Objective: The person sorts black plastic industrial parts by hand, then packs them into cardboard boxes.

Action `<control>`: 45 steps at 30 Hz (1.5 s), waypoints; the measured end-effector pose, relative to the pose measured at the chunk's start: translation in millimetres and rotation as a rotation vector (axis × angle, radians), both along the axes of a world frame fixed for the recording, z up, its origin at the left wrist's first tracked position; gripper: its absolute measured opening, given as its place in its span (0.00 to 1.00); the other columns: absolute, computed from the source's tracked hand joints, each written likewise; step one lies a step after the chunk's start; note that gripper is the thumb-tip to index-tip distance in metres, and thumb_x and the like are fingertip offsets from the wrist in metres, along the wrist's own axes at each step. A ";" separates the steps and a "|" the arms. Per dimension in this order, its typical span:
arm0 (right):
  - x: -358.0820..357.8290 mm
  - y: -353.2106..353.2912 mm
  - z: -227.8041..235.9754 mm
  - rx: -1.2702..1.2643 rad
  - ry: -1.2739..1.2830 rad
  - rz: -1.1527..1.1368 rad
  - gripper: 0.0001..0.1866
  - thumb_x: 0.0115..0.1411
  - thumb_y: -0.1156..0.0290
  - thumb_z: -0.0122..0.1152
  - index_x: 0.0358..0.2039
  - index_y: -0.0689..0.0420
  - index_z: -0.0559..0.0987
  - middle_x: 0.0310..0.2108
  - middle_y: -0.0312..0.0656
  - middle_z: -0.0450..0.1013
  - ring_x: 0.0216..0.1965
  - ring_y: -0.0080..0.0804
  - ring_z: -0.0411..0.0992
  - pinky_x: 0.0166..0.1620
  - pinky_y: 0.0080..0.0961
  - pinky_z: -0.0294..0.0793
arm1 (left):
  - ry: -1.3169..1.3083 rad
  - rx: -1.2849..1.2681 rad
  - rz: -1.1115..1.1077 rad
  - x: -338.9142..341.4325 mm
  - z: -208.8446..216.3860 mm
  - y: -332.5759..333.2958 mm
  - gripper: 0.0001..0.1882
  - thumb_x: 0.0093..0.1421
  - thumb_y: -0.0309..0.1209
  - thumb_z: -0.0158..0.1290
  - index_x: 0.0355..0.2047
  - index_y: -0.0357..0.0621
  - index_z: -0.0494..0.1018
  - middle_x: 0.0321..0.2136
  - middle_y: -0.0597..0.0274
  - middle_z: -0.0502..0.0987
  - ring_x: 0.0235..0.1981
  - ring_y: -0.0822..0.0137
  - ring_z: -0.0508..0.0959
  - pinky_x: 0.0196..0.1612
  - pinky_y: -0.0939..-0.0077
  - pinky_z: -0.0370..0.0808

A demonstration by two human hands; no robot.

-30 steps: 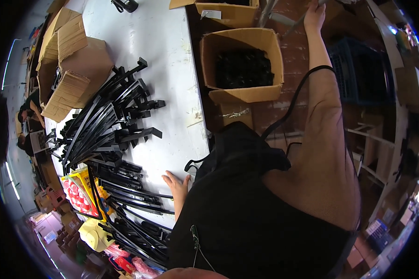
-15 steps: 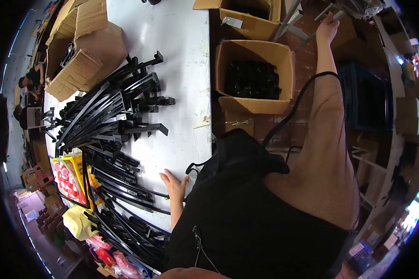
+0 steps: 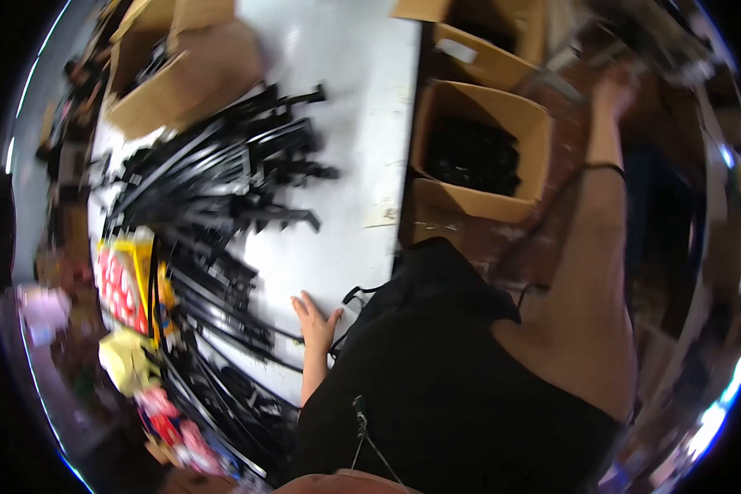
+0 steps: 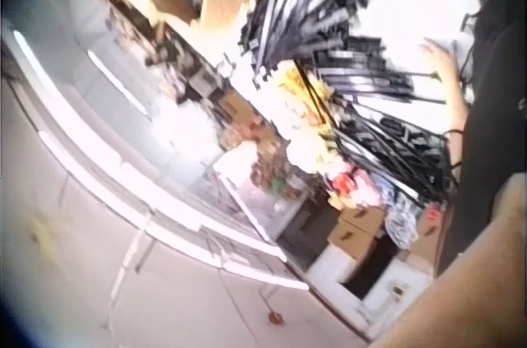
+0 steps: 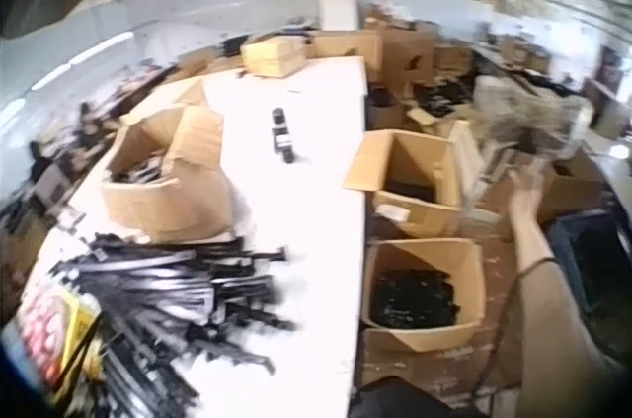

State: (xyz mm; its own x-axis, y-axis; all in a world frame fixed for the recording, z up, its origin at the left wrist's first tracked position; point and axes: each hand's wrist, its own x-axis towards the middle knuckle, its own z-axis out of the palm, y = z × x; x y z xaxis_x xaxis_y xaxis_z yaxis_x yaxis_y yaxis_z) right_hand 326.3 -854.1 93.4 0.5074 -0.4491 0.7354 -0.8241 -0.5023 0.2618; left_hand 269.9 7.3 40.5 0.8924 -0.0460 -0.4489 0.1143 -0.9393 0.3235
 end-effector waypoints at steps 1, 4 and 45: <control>61.6 118.9 29.0 0.090 0.429 -0.235 0.22 0.62 0.67 0.47 0.56 0.58 0.69 0.53 0.51 0.68 0.57 0.43 0.65 0.57 0.35 0.62 | 0.045 0.072 0.131 -20.1 8.2 12.3 0.57 0.47 0.47 0.65 0.67 0.39 0.41 0.66 0.34 0.38 0.67 0.40 0.43 0.56 0.32 0.59; 11.9 36.0 19.3 0.000 0.417 -0.291 0.16 0.61 0.61 0.47 0.42 0.55 0.78 0.44 0.45 0.74 0.45 0.37 0.74 0.44 0.36 0.75 | -0.010 0.105 0.073 -17.2 -5.7 5.8 0.57 0.46 0.51 0.64 0.67 0.43 0.42 0.66 0.37 0.38 0.67 0.42 0.45 0.52 0.27 0.60; 84.1 -60.2 -58.3 -0.115 0.152 0.182 0.18 0.64 0.67 0.43 0.51 0.61 0.71 0.46 0.52 0.72 0.44 0.47 0.72 0.44 0.43 0.73 | 0.101 0.081 0.102 -4.6 13.6 -3.8 0.57 0.47 0.50 0.64 0.68 0.47 0.41 0.67 0.41 0.35 0.69 0.45 0.41 0.52 0.21 0.57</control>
